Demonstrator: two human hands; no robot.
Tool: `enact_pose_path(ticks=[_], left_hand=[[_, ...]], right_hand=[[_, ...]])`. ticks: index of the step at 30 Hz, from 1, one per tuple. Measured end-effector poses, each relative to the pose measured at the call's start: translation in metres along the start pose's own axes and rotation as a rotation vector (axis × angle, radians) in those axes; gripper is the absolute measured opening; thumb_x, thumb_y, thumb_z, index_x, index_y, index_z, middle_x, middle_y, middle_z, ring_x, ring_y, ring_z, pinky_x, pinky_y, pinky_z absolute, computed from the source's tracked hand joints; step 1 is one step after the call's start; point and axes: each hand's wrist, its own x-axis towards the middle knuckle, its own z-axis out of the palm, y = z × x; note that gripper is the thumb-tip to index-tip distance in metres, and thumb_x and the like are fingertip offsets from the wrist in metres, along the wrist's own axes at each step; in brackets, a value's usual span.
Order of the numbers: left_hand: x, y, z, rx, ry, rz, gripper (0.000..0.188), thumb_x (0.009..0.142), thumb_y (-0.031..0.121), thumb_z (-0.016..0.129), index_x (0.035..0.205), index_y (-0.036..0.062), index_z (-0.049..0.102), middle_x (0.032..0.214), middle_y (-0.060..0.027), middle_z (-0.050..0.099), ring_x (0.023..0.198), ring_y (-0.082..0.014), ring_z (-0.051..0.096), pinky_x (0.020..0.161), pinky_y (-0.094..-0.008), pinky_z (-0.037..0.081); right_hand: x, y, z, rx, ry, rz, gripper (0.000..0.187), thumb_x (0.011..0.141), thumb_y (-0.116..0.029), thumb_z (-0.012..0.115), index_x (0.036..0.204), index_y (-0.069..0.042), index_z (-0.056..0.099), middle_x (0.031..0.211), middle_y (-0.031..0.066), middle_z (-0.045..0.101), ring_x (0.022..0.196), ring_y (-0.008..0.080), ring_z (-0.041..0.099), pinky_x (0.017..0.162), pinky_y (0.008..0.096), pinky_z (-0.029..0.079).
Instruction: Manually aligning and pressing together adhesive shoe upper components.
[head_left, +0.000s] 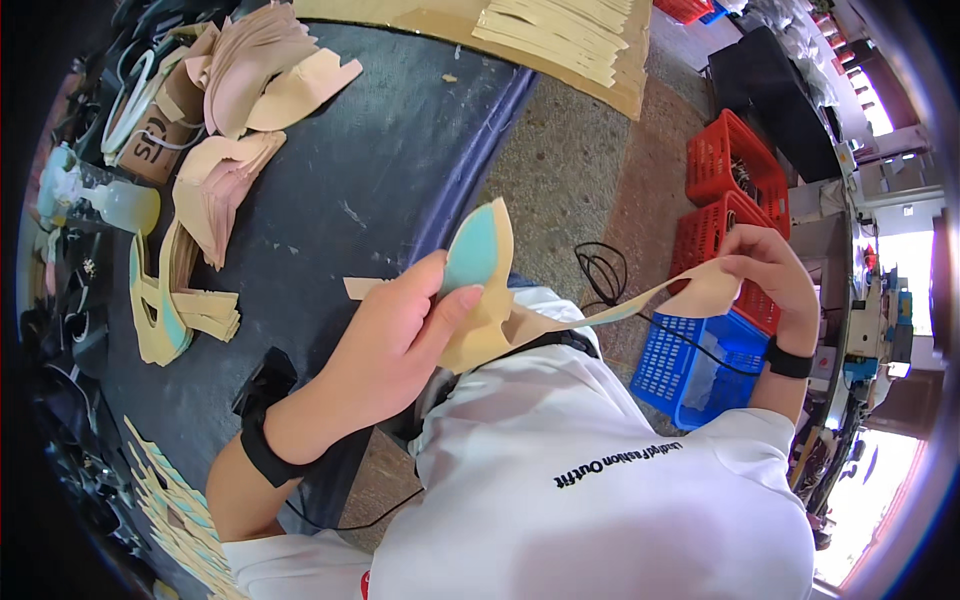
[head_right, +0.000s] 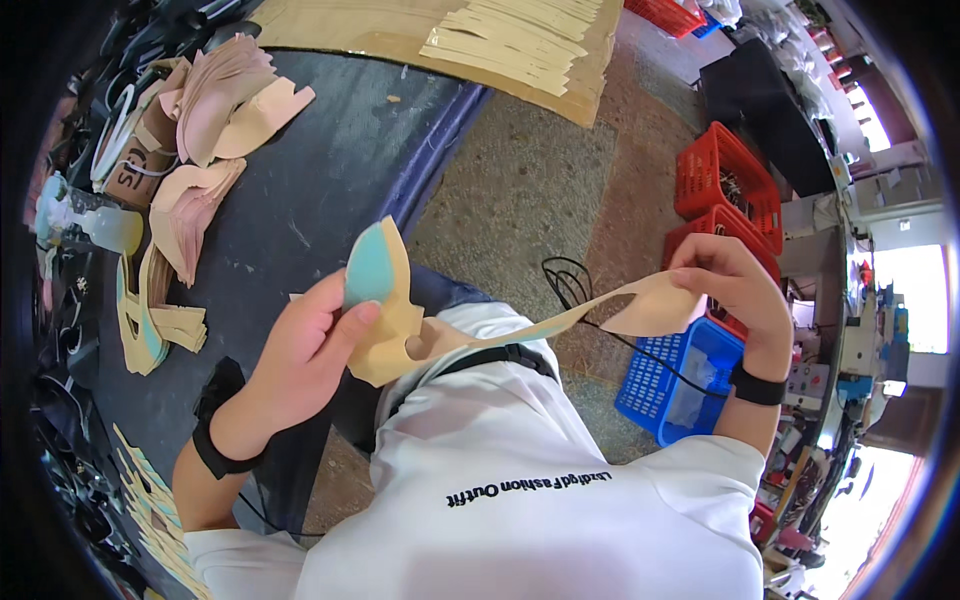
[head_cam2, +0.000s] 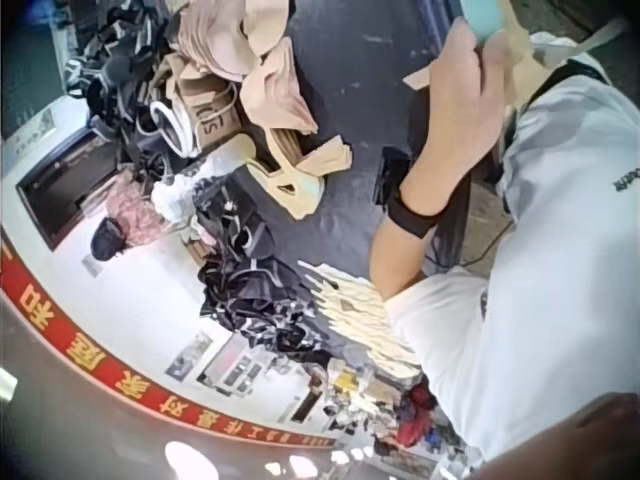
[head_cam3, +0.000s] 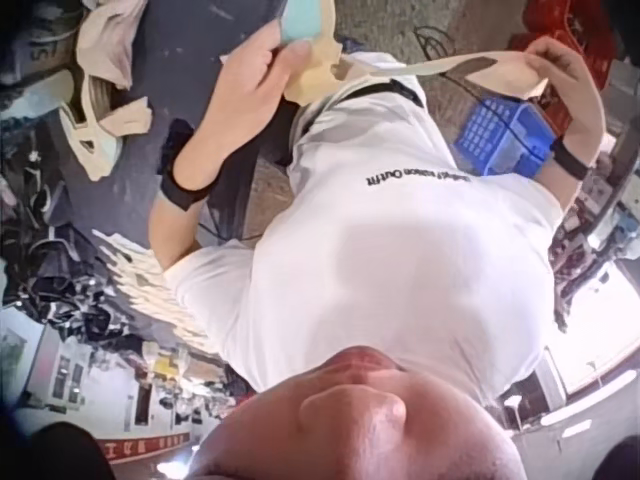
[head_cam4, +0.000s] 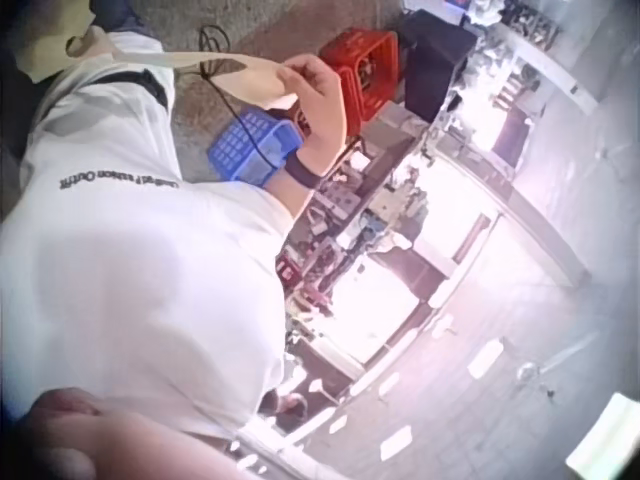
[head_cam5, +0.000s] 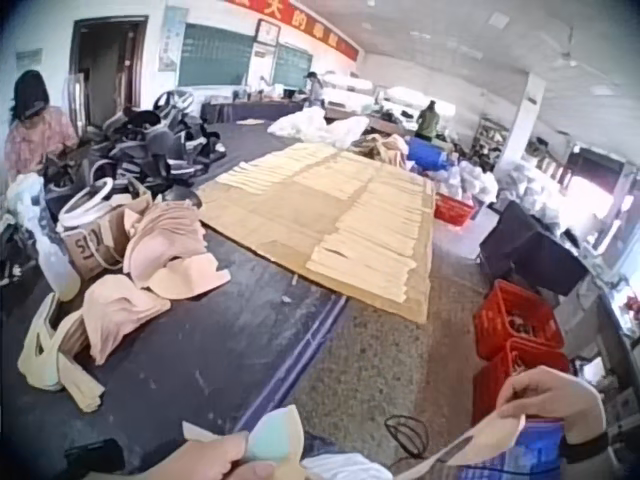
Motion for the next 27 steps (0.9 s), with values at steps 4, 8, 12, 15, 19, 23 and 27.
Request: enact_pose_path(ticks=[4, 8, 12, 15, 19, 23, 27], left_hand=[[-0.007, -0.003, -0.01, 0.114, 0.102, -0.043, 0.018, 0.098, 0.017, 0.046, 0.095, -0.0004, 0.047, 0.068, -0.0088, 0.049, 0.059, -0.0151, 0.044, 0.056, -0.0314, 0.038], [-0.025, -0.02, -0.036, 0.033, 0.428, 0.016, 0.018, 0.099, 0.018, 0.042, 0.093, 0.0015, 0.046, 0.068, -0.0066, 0.048, 0.06, -0.0117, 0.043, 0.056, -0.0293, 0.038], [-0.054, -0.033, -0.069, -0.145, 0.631, -0.097, 0.015, 0.1, 0.017, 0.042, 0.096, 0.0032, 0.047, 0.071, -0.0039, 0.049, 0.062, -0.0087, 0.044, 0.056, -0.0272, 0.038], [-0.066, -0.018, -0.082, -0.478, 0.79, -0.083, 0.018, 0.099, 0.016, 0.04, 0.107, 0.0009, 0.049, 0.081, -0.0056, 0.058, 0.073, -0.0156, 0.061, 0.067, -0.0296, 0.051], [-0.091, -0.019, -0.095, -0.516, 0.759, -0.239, 0.024, 0.099, 0.019, 0.04, 0.109, -0.0001, 0.048, 0.086, -0.0149, 0.063, 0.072, -0.0266, 0.067, 0.071, -0.0367, 0.055], [-0.102, -0.039, -0.084, -0.441, 0.563, -0.321, 0.023, 0.099, 0.015, 0.038, 0.11, -0.0026, 0.048, 0.087, -0.0125, 0.063, 0.08, -0.0223, 0.065, 0.077, -0.0356, 0.054], [-0.098, -0.047, -0.067, -0.605, 0.387, -0.361, 0.025, 0.1, 0.014, 0.036, 0.116, -0.003, 0.046, 0.097, -0.0115, 0.061, 0.089, -0.0193, 0.063, 0.085, -0.034, 0.052]], right_hand=[[0.037, -0.012, 0.018, 0.034, -0.008, -0.146, 0.008, 0.087, -0.008, 0.061, 0.088, 0.0, 0.059, 0.078, -0.0016, 0.058, 0.074, 0.0037, 0.053, 0.065, 0.0202, 0.042], [0.094, -0.061, 0.053, 0.016, -0.269, -0.298, 0.009, 0.089, -0.009, 0.06, 0.09, 0.0, 0.06, 0.08, -0.0008, 0.061, 0.073, 0.0036, 0.055, 0.065, 0.019, 0.043], [0.144, -0.111, 0.119, 0.111, -0.449, -0.477, 0.009, 0.089, -0.008, 0.061, 0.092, 0.001, 0.06, 0.08, 0.0005, 0.061, 0.072, 0.0036, 0.056, 0.064, 0.0188, 0.044], [0.172, -0.126, 0.162, 0.164, -0.502, -0.589, 0.008, 0.089, -0.007, 0.059, 0.092, 0.001, 0.06, 0.081, 0.0002, 0.062, 0.072, 0.0034, 0.056, 0.064, 0.0188, 0.044], [0.184, -0.13, 0.185, 0.195, -0.63, -0.554, 0.008, 0.09, -0.007, 0.058, 0.092, 0.0, 0.059, 0.08, -0.0011, 0.06, 0.071, 0.0024, 0.053, 0.063, 0.0189, 0.043], [0.193, -0.103, 0.186, 0.155, -0.65, -0.452, 0.008, 0.089, -0.008, 0.061, 0.09, 0.0, 0.06, 0.078, -0.0022, 0.059, 0.069, 0.0022, 0.051, 0.059, 0.0189, 0.041], [0.194, -0.064, 0.173, 0.098, -0.577, -0.267, 0.008, 0.087, -0.009, 0.063, 0.087, -0.001, 0.062, 0.074, -0.0038, 0.058, 0.066, 0.0014, 0.049, 0.056, 0.0189, 0.039]])
